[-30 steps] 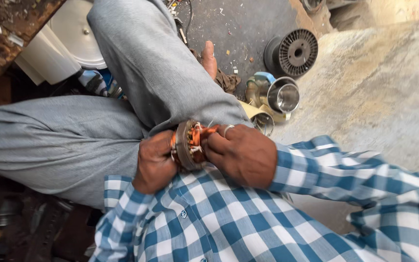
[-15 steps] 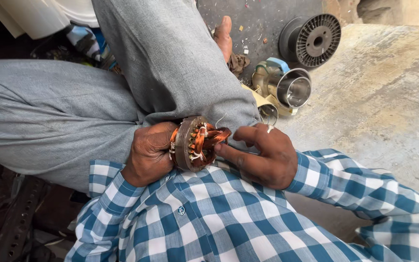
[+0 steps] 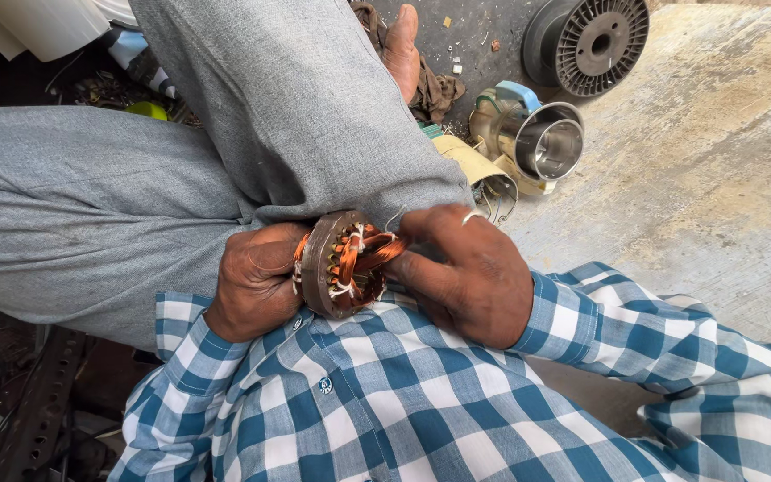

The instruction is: The person sits cross-legged on the floor and winds copper wire around a motor stator by hand. They repeatedly wrap the wire, adjust the coils, and use a small tool to tuck the wire into the stator slots.

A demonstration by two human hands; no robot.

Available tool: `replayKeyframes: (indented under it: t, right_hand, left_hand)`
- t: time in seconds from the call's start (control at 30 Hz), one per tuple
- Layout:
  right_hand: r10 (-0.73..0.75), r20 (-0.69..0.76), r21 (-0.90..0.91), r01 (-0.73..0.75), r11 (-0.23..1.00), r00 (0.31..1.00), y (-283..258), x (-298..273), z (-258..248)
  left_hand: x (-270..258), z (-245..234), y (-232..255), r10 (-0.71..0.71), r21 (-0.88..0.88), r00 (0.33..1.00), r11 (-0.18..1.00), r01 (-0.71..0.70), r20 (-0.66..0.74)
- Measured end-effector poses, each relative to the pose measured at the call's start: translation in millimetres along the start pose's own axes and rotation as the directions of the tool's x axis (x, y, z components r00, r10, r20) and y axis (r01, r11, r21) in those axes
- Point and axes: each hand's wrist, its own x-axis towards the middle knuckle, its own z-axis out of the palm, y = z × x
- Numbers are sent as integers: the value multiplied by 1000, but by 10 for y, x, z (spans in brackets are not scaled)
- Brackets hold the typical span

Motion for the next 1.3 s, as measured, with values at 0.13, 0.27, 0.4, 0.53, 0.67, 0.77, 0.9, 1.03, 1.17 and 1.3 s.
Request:
replayKeyframes:
  t: [0.13, 0.27, 0.4, 0.53, 0.67, 0.77, 0.9, 1.03, 1.17, 1.3]
  right_hand:
    - [86, 12, 57, -87, 995, 996, -27, 27, 68]
    - [127, 43, 141, -132, 981, 991, -23, 46, 94]
    - [128, 42, 160, -133, 978, 991, -20, 78, 111]
    - [127, 58, 175, -135, 975, 990, -7, 75, 117]
    - [127, 60, 170, -135, 976, 990, 20, 53, 117]
    - [108, 45, 178, -114, 977, 993, 26, 27, 121]
    - [88, -77, 130, -78, 988, 993, -3, -9, 169]
    - [71, -75, 143, -60, 988, 995, -15, -20, 181]
    - [77, -48, 134, -70, 989, 996, 8, 2, 133]
    - [60, -16, 145, -57, 988, 998, 23, 19, 97]
  left_hand:
    - [-35, -54, -24, 4, -3, 1000, 1000, -4, 24]
    - [-26, -92, -89, -52, 35, 997, 998, 50, 53]
    - [-31, -87, -135, -31, 22, 997, 999, 29, 64]
    - [-40, -62, -128, -41, -26, 996, 999, 43, 80]
    - [-24, -45, -74, -63, 23, 996, 998, 61, 69]
    - [-14, -43, -43, -31, 54, 998, 998, 28, 55]
    - [-10, -63, -49, 10, 3, 998, 1000, -10, 70]
    - [3, -67, -69, 7, 34, 997, 999, -9, 83]
    - [-1, -61, -68, 10, 20, 996, 1000, -12, 86]
    - [2, -55, -61, -9, 23, 996, 1000, 7, 93]
